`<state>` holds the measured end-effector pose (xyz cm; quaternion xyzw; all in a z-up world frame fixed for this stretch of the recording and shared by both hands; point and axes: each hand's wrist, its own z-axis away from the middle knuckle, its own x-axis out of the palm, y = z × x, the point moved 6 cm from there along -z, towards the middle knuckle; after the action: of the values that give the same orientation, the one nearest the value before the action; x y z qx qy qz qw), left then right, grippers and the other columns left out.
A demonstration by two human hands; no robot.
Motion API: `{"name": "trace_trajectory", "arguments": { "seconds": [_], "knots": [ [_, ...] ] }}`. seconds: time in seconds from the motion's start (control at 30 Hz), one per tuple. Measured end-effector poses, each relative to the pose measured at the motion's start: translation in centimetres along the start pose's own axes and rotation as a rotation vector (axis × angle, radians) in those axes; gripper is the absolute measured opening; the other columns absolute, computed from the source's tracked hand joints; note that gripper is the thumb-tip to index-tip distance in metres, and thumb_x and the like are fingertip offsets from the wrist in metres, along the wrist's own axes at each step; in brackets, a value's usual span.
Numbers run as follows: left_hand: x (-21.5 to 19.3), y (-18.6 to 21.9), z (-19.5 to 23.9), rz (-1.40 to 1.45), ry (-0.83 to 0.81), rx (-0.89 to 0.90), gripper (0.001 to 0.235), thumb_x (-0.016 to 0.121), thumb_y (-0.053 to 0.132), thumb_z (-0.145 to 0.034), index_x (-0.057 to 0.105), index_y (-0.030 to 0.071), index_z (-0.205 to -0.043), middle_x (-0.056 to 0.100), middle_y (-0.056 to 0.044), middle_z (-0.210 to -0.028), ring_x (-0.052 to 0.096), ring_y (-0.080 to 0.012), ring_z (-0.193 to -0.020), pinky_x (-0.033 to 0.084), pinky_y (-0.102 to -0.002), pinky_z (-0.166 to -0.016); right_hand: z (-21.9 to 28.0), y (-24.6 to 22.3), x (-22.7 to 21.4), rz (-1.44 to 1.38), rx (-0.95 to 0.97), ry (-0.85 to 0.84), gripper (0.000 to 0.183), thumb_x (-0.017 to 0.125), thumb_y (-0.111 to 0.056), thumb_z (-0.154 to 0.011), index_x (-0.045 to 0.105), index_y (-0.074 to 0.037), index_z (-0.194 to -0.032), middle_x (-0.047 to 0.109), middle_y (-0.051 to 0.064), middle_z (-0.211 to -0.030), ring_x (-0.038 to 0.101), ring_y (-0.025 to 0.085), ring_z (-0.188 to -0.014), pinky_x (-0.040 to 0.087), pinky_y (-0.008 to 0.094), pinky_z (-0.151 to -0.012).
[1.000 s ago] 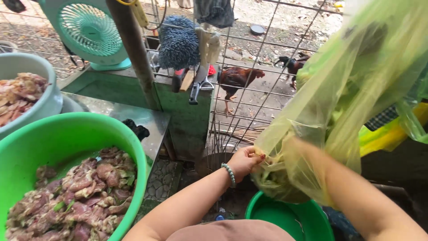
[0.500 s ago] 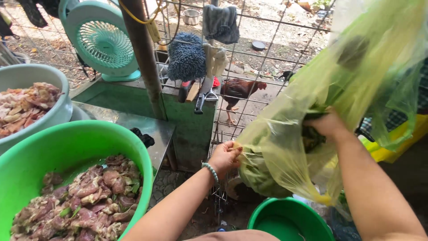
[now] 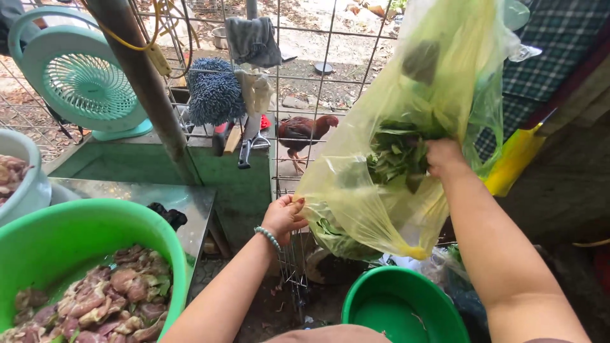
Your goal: Skewer pieces of marinated meat and green leaves onto a metal spit.
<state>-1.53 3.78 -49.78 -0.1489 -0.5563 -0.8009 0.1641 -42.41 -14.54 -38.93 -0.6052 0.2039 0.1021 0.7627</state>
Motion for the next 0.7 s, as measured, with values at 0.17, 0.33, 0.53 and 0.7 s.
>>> {"name": "trace_trajectory", "arguments": {
  "seconds": [0.17, 0.33, 0.53, 0.7],
  "knots": [
    [0.5, 1.0, 1.8, -0.055, 0.017, -0.014, 0.017, 0.064, 0.022, -0.099, 0.062, 0.01, -0.11, 0.071, -0.002, -0.099, 0.072, -0.0147, -0.08, 0.063, -0.03, -0.067, 6.5, -7.4, 1.1, -0.191, -0.605, 0.215, 0.042, 0.081, 0.0, -0.08, 0.07, -0.004, -0.119, 0.074, 0.007, -0.118, 0.069, 0.017, -0.101, 0.055, 0.034, -0.086],
    [0.6, 0.5, 2.1, -0.053, -0.029, 0.019, 0.015, 0.066, 0.022, -0.099, 0.065, 0.01, -0.108, 0.072, -0.002, -0.096, 0.069, -0.0149, -0.079, 0.061, -0.031, -0.067, 7.3, -7.8, 1.8, -0.183, -0.548, 0.127, 0.044, 0.083, 0.002, -0.08, 0.068, -0.002, -0.122, 0.075, 0.008, -0.117, 0.069, 0.019, -0.102, 0.056, 0.035, -0.087],
    [0.4, 0.4, 1.7, -0.047, -0.013, 0.019, 0.014, 0.065, 0.022, -0.1, 0.066, 0.011, -0.108, 0.073, -0.004, -0.096, 0.069, -0.0168, -0.08, 0.06, -0.032, -0.067, 12.3, -11.1, 1.0, -0.449, -0.37, -0.023, 0.045, 0.077, 0.008, -0.08, 0.068, -0.002, -0.123, 0.074, 0.013, -0.117, 0.074, 0.025, -0.096, 0.063, 0.041, -0.08],
    [0.2, 1.4, 1.2, -0.036, 0.023, 0.001, 0.014, 0.062, 0.022, -0.101, 0.064, 0.01, -0.108, 0.074, -0.003, -0.099, 0.072, -0.0181, -0.084, 0.062, -0.034, -0.07, 15.6, -12.1, -0.1, -0.527, -0.257, -0.085, 0.046, 0.072, 0.01, -0.082, 0.064, -0.004, -0.126, 0.074, 0.012, -0.118, 0.075, 0.027, -0.099, 0.064, 0.043, -0.081]
  ]
}}
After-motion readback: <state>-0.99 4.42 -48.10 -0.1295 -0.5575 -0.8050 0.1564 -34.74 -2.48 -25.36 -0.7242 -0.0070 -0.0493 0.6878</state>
